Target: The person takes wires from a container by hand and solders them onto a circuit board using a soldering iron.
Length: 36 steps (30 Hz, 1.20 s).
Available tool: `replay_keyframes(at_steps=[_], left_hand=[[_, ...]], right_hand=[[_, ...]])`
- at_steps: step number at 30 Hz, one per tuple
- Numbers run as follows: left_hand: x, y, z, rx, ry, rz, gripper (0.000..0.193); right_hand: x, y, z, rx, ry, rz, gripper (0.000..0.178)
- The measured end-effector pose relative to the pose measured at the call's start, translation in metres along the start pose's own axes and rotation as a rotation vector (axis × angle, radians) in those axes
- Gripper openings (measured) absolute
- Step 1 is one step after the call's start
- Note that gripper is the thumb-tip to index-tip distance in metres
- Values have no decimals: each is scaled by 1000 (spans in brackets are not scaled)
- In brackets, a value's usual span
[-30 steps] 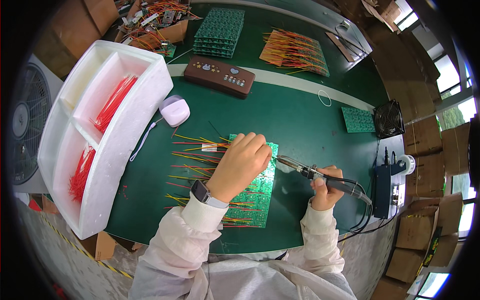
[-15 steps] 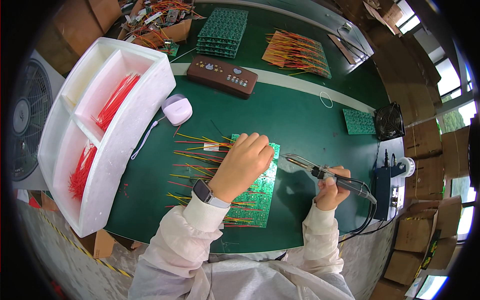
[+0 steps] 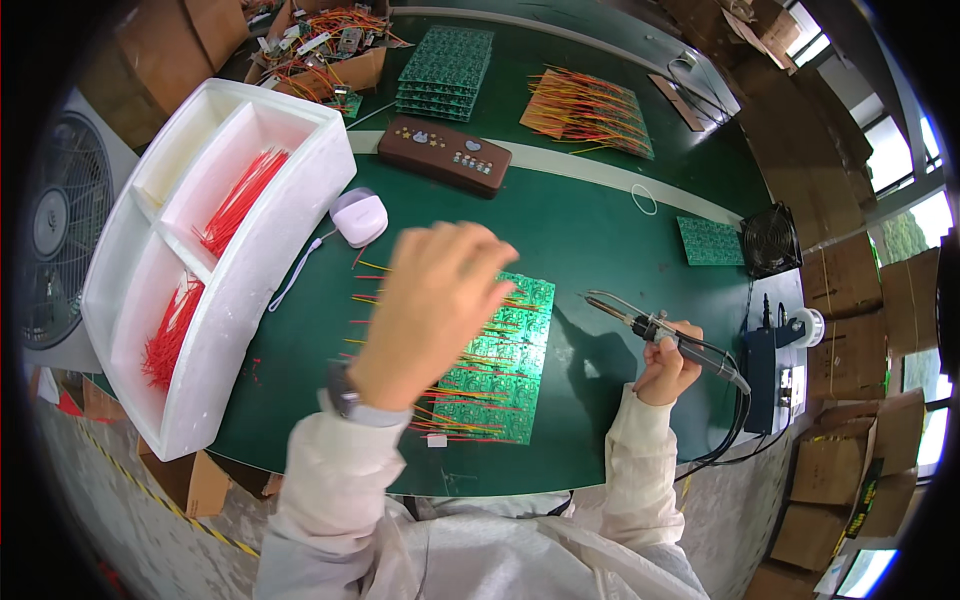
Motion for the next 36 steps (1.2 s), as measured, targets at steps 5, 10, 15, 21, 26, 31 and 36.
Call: replay_keyframes(at_steps=[5, 10, 15, 21, 26, 31, 36], left_hand=[[132, -67, 4, 346, 187, 230, 15], [247, -249, -18, 474, 200, 675, 10], [180, -431, -66, 636, -48, 185, 14], [161, -409, -63, 881, -130, -36, 11], [176, -411, -59, 716, -35, 53, 7], [190, -382, -47, 550, 233, 194, 8], [210, -344, -41, 492, 455, 127, 16]], right_hand=[[3, -1, -1, 16, -1, -20, 18], [-11, -6, -1, 16, -70, 5, 16], [-3, 7, -1, 5, -45, -72, 15], [-5, 3, 4, -19, -8, -45, 15], [-4, 4, 1, -32, -31, -49, 16], [-1, 4, -1, -20, -32, -19, 15], [-11, 4, -3, -21, -79, -8, 15]])
Point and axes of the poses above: each hand's wrist, its own z-axis towards the middle knuckle, its own x-axis out of the back of the hand, y = z × x, the point moved 6 cm from there along z, towards the middle knuckle, and after that the axes turned 7 degrees about -y, right-handed, at the moved point
